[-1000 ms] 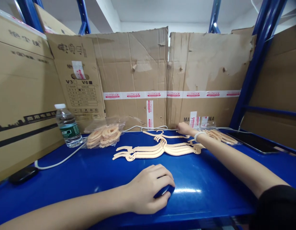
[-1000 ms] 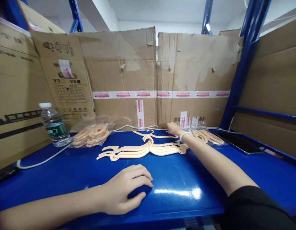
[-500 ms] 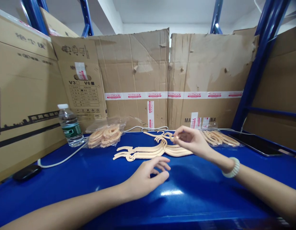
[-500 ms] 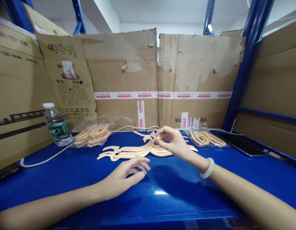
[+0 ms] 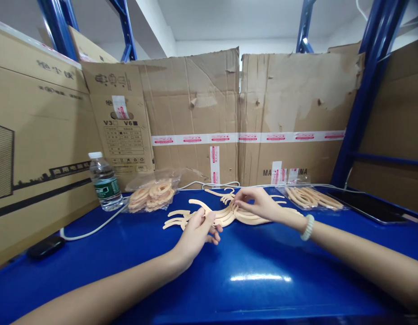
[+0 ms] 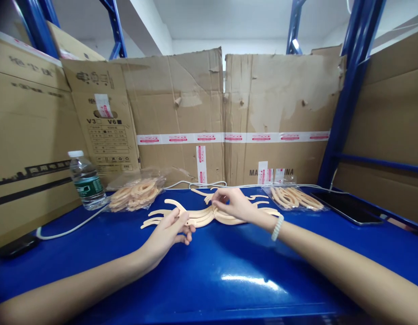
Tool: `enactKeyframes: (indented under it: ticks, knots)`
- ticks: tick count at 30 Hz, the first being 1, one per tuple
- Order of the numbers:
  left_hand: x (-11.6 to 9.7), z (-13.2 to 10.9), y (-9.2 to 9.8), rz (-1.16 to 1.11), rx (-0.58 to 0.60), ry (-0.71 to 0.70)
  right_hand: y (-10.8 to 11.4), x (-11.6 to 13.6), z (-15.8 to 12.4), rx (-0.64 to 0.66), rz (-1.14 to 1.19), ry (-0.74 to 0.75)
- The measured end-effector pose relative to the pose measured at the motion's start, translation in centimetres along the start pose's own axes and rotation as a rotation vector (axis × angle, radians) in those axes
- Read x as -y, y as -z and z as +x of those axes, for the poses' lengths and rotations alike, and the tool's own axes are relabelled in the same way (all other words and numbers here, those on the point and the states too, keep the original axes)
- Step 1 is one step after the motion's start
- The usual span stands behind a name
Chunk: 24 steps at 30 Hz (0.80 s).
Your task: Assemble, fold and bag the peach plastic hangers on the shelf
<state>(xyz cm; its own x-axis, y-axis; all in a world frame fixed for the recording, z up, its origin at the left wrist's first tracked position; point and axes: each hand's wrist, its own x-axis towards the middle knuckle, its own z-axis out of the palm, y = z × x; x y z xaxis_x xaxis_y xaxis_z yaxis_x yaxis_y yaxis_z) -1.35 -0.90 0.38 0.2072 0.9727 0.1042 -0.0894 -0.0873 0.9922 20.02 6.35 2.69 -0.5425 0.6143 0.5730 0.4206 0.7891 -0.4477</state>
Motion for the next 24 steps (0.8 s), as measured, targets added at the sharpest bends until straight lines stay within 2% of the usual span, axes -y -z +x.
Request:
enactKeyframes:
  ticks: [3, 6, 9, 12, 17, 21, 24]
  knots:
    - [-0.5, 0.3, 0.3, -0.03, -0.016, 0.0, 1.1, -4.3, 1.9, 0.097, -0.32, -0.183]
    - [-1.0, 0.3, 0.5, -0.054, -0.027, -0.008, 1.1, -7.6, 2.9, 0.175, -0.401, -0.24]
    - [-1.4, 0.4, 0.8, -0.084, -0.033, -0.028, 1.1, -8.9, 3.3, 0.247, -0.427, -0.277]
    - [-1.8, 0.6, 1.1, -0.131, -0.057, -0.043, 2.0, -8.2, 3.9, 0.276, -0.451, -0.287]
    - [-2.2, 0.6, 2.2, -0.157, -0.148, -0.072, 5.3, -4.7, 4.0, 0.246, -0.498, -0.233]
    - [-2.1, 0.5, 3.4, -0.166, -0.148, -0.096, 7.0, -1.5, 1.9, 0.161, -0.608, -0.131]
    - [-1.6, 0.7, 3.9, -0.207, -0.148, -0.116, 7.0, 0.1, -0.5, 0.109, -0.628, -0.01]
